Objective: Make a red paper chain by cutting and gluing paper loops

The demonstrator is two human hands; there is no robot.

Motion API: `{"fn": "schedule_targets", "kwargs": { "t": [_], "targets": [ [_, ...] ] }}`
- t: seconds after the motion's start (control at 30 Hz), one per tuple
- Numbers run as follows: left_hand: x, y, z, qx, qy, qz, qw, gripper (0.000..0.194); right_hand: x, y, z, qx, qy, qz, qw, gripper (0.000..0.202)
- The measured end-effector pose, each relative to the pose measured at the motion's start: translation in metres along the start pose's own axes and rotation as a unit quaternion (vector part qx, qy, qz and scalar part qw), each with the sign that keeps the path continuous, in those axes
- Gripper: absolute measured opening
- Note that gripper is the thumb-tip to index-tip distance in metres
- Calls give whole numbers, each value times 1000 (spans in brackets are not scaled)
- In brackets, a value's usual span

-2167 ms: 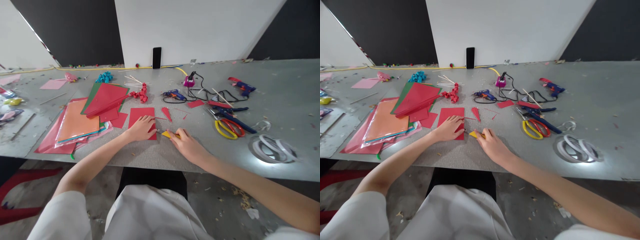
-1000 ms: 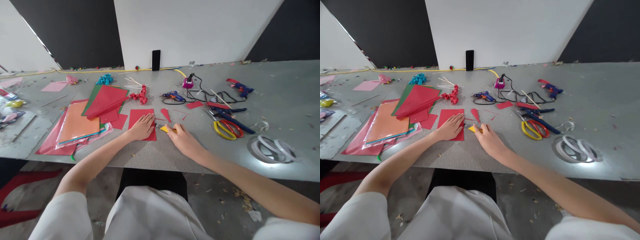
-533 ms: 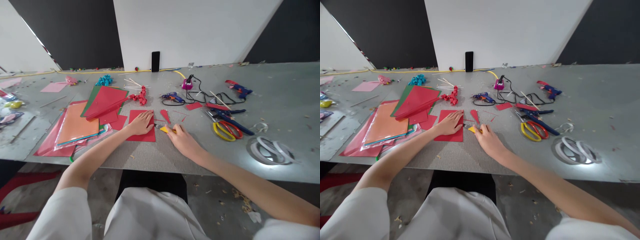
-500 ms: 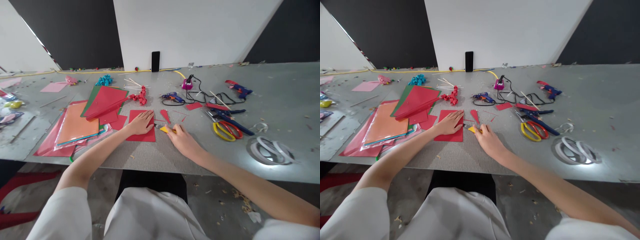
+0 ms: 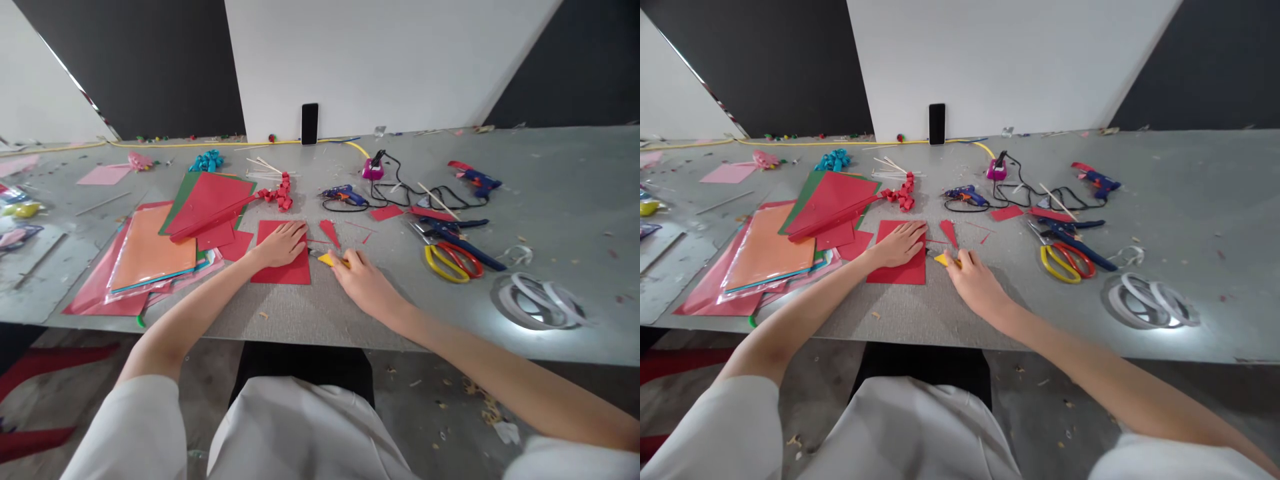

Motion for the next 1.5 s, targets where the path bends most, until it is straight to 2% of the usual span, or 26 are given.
{"fn": "schedule_targets", "kwargs": {
  "t": [0.23, 0.43, 0.8, 1.5],
  "targets": [
    [12, 9, 1, 14, 14, 5, 1000, 65, 5, -6, -2, 5, -3, 35, 999, 49],
    [10, 9, 2, 18, 21, 13, 1000, 65, 5, -8, -5, -14, -6, 68, 998, 52],
    [8, 5, 3, -2, 37, 17, 999, 67, 15, -9, 2, -1, -18, 74, 997, 53],
    [12, 8, 1, 1, 30, 9, 1000, 68, 15, -12, 11, 11, -15, 92, 996, 52]
  ]
}}
Point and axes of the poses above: each hand's wrist, its own z-axis towards the middle knuckle, its own x-axis out of the palm, y = z × x, the point moved 1 cm from there along z, towards the middle knuckle, and after that the axes turned 9 degrees about -y, right-handed, at the moved point
